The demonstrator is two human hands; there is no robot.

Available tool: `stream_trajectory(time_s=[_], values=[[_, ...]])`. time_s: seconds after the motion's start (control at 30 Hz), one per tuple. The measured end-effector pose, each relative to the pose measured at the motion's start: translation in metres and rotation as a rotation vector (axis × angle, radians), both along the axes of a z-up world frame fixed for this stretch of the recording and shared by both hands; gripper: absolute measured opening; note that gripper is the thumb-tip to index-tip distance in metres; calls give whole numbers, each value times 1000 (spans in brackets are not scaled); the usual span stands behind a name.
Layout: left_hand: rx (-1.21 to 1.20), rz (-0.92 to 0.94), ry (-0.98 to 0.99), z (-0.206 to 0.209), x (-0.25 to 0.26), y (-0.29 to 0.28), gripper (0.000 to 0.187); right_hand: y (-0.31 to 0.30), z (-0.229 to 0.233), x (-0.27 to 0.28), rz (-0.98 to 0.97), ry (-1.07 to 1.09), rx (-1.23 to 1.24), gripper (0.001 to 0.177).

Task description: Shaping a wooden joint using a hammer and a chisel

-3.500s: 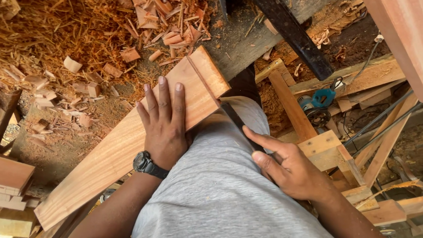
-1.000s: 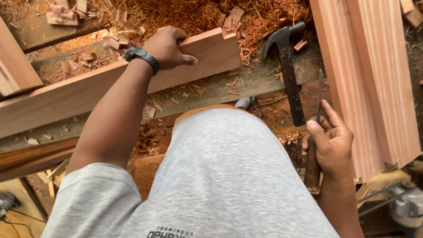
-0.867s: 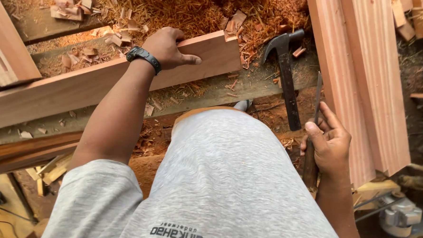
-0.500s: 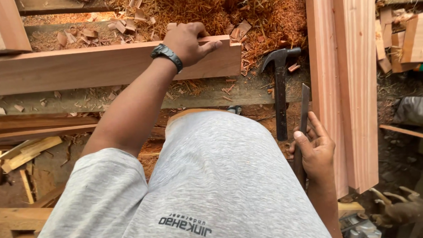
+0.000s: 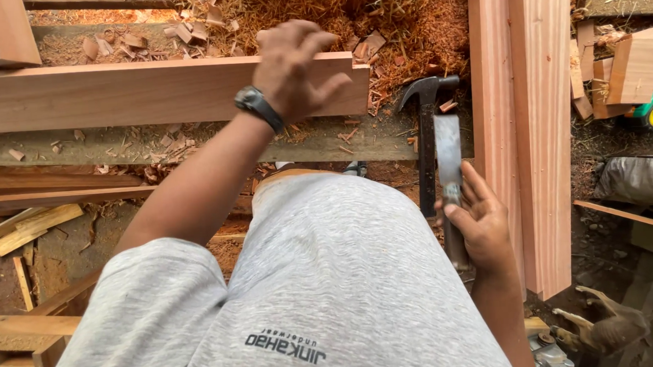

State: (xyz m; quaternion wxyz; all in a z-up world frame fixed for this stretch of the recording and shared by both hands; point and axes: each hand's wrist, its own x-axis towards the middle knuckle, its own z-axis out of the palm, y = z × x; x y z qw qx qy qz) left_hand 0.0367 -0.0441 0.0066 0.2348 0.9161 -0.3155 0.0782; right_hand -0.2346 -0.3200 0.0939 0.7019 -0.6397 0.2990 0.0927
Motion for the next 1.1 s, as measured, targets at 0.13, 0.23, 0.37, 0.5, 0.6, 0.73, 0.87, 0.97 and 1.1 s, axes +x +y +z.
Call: stream_trajectory(time_s=[0.13, 0.23, 0.37, 0.5, 0.6, 0.73, 0.87, 0.97, 1.1], values=[[-109, -594, -77, 50, -56, -63, 84, 17, 9, 46, 175, -155, -49, 84], [-196, -821, -149, 50, -92, -99, 73, 28, 7, 71, 213, -321, -73, 80], [-108, -788, -18, 64, -89, -96, 64, 28, -3, 87, 263, -403, -118, 64], [-94, -669, -25, 46, -87, -83, 90, 8, -41, 75, 124, -239, 68, 56], [-66, -783, 43, 43, -96, -90, 92, 20, -28, 82, 217, -303, -60, 49], [-282, -711, -28, 47, -66, -89, 81, 14, -36, 77, 82, -280, 117, 62], [-120, -435, 114, 56, 0, -43, 118, -3, -12, 69, -81, -170, 270, 64], [496, -138, 241, -36, 46, 9, 128, -32, -21, 61, -181, -127, 372, 57], [543, -39, 489, -67, 52, 36, 59, -37, -24, 53, -232, -132, 387, 52]])
